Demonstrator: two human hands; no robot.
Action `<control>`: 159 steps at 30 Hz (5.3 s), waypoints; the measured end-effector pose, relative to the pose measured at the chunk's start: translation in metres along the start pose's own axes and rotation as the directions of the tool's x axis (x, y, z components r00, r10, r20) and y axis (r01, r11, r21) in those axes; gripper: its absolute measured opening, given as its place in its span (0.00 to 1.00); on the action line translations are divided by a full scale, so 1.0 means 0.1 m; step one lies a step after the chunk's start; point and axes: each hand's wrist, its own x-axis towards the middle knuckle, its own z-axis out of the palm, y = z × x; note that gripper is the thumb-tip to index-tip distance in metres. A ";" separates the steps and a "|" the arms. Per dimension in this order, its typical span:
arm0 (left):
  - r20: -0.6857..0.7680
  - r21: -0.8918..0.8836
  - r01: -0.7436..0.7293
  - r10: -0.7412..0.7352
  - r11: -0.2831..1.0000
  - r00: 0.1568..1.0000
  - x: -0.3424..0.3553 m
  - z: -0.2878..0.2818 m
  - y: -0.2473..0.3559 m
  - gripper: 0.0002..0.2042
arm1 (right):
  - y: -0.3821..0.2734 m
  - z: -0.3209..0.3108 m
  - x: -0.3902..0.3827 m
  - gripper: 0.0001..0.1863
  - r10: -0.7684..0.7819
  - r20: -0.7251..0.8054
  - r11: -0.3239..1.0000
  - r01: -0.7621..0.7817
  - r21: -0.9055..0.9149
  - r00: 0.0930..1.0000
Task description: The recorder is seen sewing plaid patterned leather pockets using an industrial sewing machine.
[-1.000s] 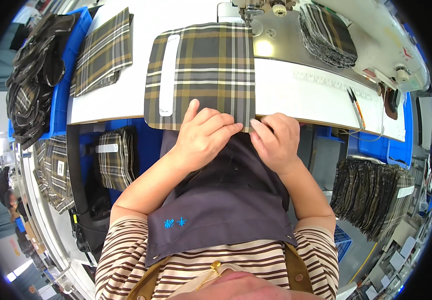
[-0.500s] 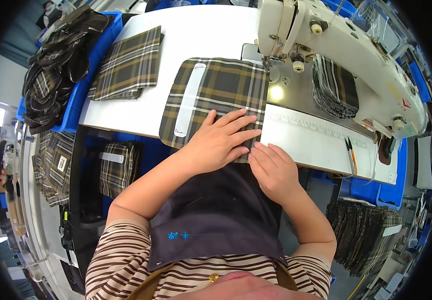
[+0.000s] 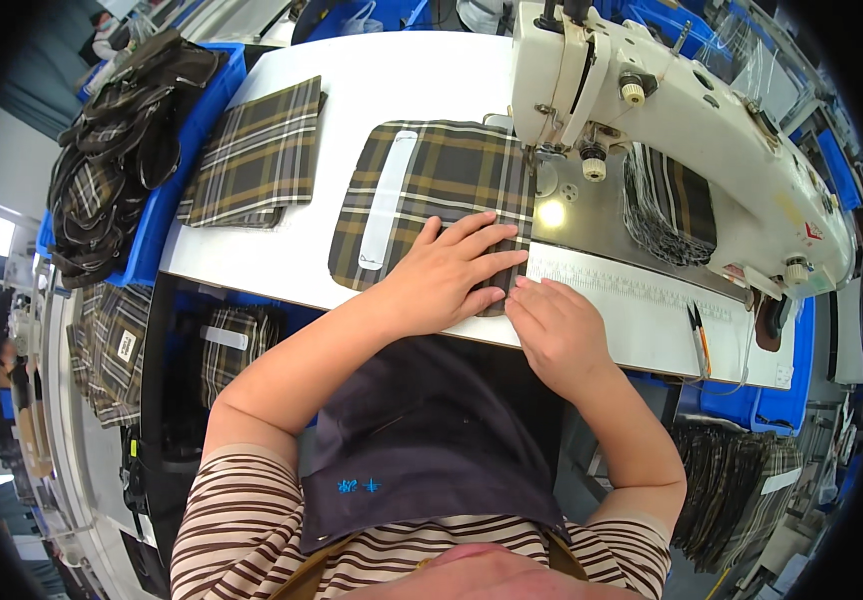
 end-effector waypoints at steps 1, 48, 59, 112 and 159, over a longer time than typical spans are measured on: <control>0.004 -0.001 -0.001 0.001 1.000 1.000 0.03 0.00 -0.03 0.26 | 0.03 0.00 0.02 0.10 -0.009 0.000 1.000 0.009 0.000 1.000; -0.038 0.111 0.103 -0.099 0.989 0.994 1.29 -0.03 -1.17 0.23 | 0.77 0.13 0.48 0.23 0.247 0.101 0.951 -0.221 -0.215 0.964; -0.070 0.122 0.121 -0.114 0.985 0.991 1.31 0.01 -1.20 0.24 | 0.76 0.13 0.49 0.22 0.289 0.116 0.951 -0.271 -0.148 0.950; 0.255 -0.898 -0.065 -0.636 -0.435 0.728 -2.23 1.01 0.17 0.57 | -0.46 0.65 0.98 0.35 -0.135 0.379 0.986 0.087 0.143 0.916; -0.882 -0.296 0.664 -0.464 0.687 0.088 -3.12 -0.35 -1.17 0.23 | -0.69 1.09 1.38 0.24 -0.155 0.220 0.960 0.095 0.264 0.963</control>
